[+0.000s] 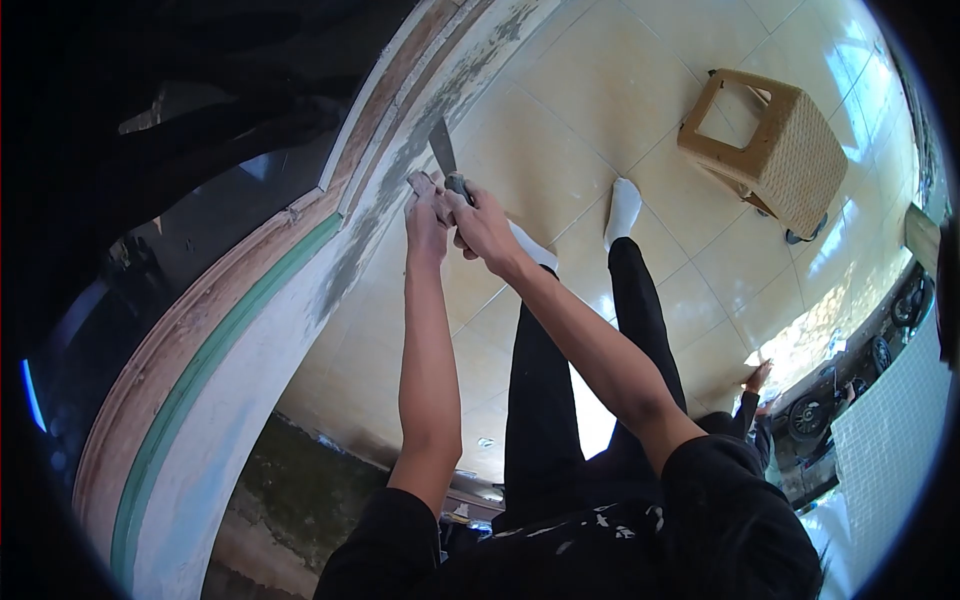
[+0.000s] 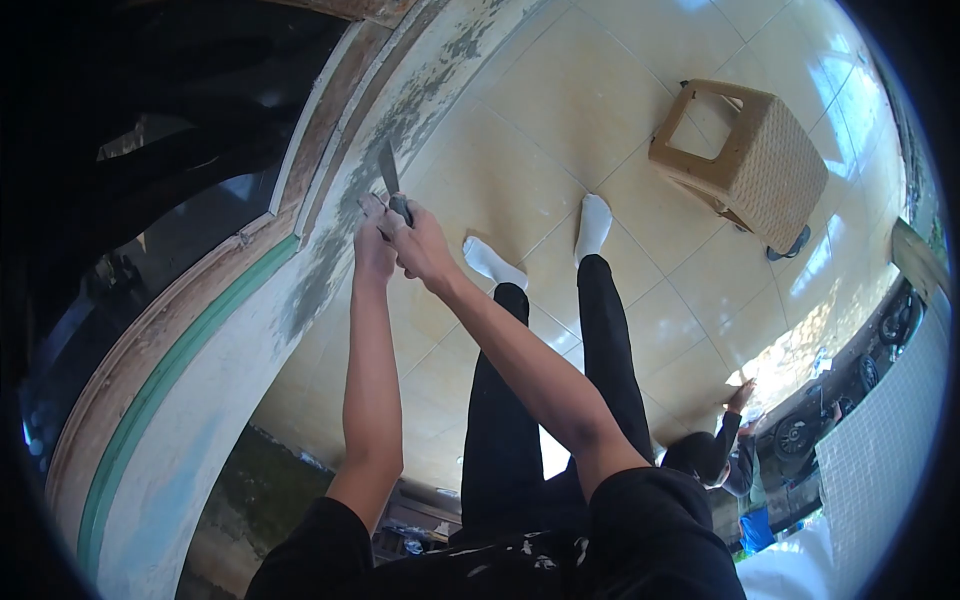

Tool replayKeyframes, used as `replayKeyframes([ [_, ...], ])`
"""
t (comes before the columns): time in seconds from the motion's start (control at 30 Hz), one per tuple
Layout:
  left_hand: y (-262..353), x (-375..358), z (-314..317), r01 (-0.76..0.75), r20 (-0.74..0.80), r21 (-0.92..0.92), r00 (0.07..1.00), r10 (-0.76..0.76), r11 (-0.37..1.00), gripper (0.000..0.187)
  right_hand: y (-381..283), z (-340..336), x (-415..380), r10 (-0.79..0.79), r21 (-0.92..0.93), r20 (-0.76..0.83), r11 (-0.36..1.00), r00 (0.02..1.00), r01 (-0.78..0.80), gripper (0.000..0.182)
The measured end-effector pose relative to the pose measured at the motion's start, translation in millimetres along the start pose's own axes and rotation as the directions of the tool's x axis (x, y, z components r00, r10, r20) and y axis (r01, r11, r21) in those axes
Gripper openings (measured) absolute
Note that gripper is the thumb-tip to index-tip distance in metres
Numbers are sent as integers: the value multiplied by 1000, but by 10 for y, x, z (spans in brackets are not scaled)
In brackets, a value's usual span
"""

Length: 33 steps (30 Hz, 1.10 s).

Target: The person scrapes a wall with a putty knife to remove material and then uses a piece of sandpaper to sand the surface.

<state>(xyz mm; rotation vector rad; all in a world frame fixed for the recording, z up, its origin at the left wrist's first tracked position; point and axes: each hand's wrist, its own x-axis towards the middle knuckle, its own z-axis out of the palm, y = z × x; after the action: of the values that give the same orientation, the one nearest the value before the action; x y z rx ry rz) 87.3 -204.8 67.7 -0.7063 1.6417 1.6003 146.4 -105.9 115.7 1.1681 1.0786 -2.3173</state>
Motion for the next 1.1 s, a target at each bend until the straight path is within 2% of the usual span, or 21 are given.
replayKeyframes([
  [0.07,50,136,-51,59,23,-185,998,-56,981,26,106,109,60,-2,68,0,998,1000,2,27],
  [0.13,176,188,-50,97,67,-152,994,-88,984,33,188,200,129,-237,14,-2,971,971,237,30],
  [0.17,225,219,-19,159,16,-98,987,-158,982,33,222,236,164,-237,16,-1,971,971,237,30],
  [0.2,273,237,8,222,-38,-46,974,-224,974,35,205,276,177,-293,-63,-58,955,954,289,33],
  [0.23,312,235,24,220,-39,-43,974,-222,974,35,187,301,188,-350,-144,-113,932,930,333,37],
  [0.33,383,249,34,223,183,-378,969,-164,898,35,56,310,238,-294,-149,-55,948,954,283,33],
  [0.37,390,282,35,222,182,-373,970,-164,901,35,13,322,236,-295,-143,-56,948,954,285,33],
  [0.43,346,373,17,284,293,-622,949,-119,730,32,-89,335,221,-270,-123,-69,958,960,260,31],
  [0.47,328,403,-7,287,298,-618,947,-119,732,32,-141,341,208,-273,-121,-73,957,959,263,31],
  [0.57,324,425,33,164,222,-598,974,-35,784,26,-276,351,220,-229,-164,-99,964,968,211,31],
  [0.6,309,509,30,167,230,-597,973,-33,784,26,-295,376,258,-246,-178,-113,958,963,224,31],
  [0.67,261,664,-72,277,306,-633,947,-95,723,26,-299,395,254,-256,-187,-133,955,957,229,31],
  [0.7,285,673,-45,297,285,-646,948,-139,704,25,-333,395,240,-299,-201,-157,943,941,266,30],
  [0.73,288,647,-41,298,290,-643,947,-135,706,25,-371,396,231,-343,-216,-179,928,922,304,30],
  [0.8,247,539,-85,148,285,-576,958,28,804,25,-369,367,109,-366,-229,-149,916,919,328,30],
  [0.93,222,672,-48,193,254,-623,966,-37,758,23,-402,335,215,-345,-252,-135,919,929,304,29],
  [1.0,297,584,91,185,259,-578,965,-36,795,23,-457,303,256,-297,-228,-139,938,945,261,29],
  [1.07,546,145,385,60,43,-513,998,-44,856,23,-460,305,259,-258,-200,-138,953,956,229,29],
  [1.1,358,428,65,161,322,-573,946,41,804,23,-340,321,217,-405,-240,-149,900,902,364,28],
])
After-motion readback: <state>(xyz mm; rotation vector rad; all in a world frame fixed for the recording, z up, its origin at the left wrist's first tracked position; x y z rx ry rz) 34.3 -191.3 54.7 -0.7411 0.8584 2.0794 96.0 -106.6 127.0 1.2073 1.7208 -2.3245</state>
